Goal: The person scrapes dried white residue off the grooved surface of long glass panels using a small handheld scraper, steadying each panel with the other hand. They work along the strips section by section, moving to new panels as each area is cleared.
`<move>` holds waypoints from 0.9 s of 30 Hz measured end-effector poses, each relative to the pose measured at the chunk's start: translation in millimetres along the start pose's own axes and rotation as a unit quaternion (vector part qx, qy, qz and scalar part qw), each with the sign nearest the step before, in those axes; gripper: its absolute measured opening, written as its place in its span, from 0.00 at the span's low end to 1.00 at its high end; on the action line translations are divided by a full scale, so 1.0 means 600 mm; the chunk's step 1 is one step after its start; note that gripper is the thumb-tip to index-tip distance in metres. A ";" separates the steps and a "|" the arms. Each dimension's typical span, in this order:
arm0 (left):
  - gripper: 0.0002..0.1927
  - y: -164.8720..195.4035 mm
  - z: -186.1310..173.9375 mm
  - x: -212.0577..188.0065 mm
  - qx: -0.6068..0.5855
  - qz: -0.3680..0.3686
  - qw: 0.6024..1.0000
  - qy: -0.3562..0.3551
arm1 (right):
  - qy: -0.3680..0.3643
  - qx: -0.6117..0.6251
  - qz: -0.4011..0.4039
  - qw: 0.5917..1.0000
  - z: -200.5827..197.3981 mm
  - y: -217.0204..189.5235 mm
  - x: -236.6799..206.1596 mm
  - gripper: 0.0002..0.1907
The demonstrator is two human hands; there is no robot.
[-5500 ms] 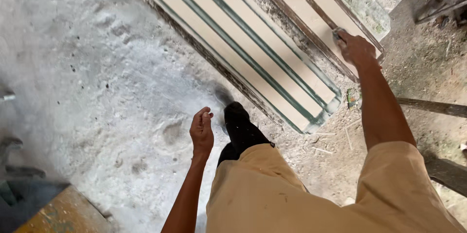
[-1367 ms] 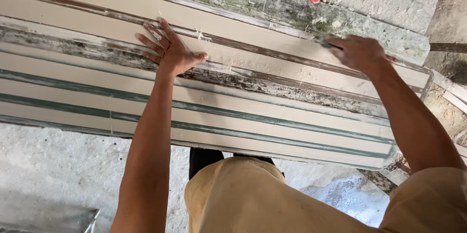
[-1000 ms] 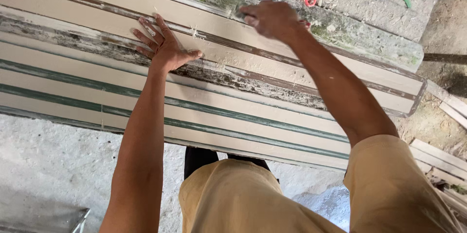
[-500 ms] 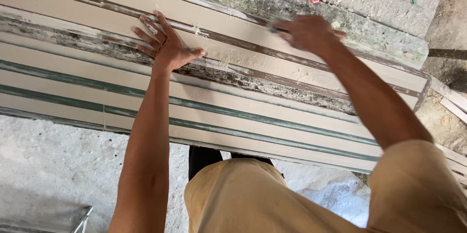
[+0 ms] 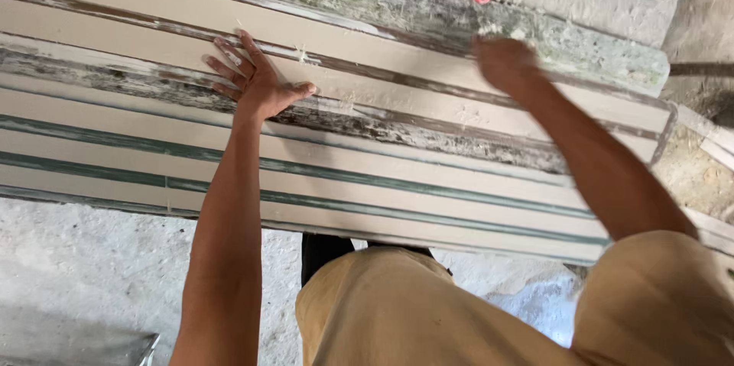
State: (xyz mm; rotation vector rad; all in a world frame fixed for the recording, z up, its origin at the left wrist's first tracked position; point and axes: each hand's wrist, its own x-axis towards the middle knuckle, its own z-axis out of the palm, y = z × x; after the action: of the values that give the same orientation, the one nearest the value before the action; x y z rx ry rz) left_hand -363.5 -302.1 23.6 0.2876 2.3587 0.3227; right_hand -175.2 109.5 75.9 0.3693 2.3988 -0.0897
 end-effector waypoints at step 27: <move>0.87 -0.003 -0.003 0.011 -0.002 -0.035 0.999 0.000 | 0.012 -0.095 -0.003 0.995 0.016 0.102 -0.108 0.27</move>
State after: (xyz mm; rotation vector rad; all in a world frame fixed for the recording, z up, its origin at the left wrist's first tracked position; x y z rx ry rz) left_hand -369.7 -301.9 20.0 0.2028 2.3628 0.2935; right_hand -104.9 151.1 113.3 0.2753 2.4085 0.1394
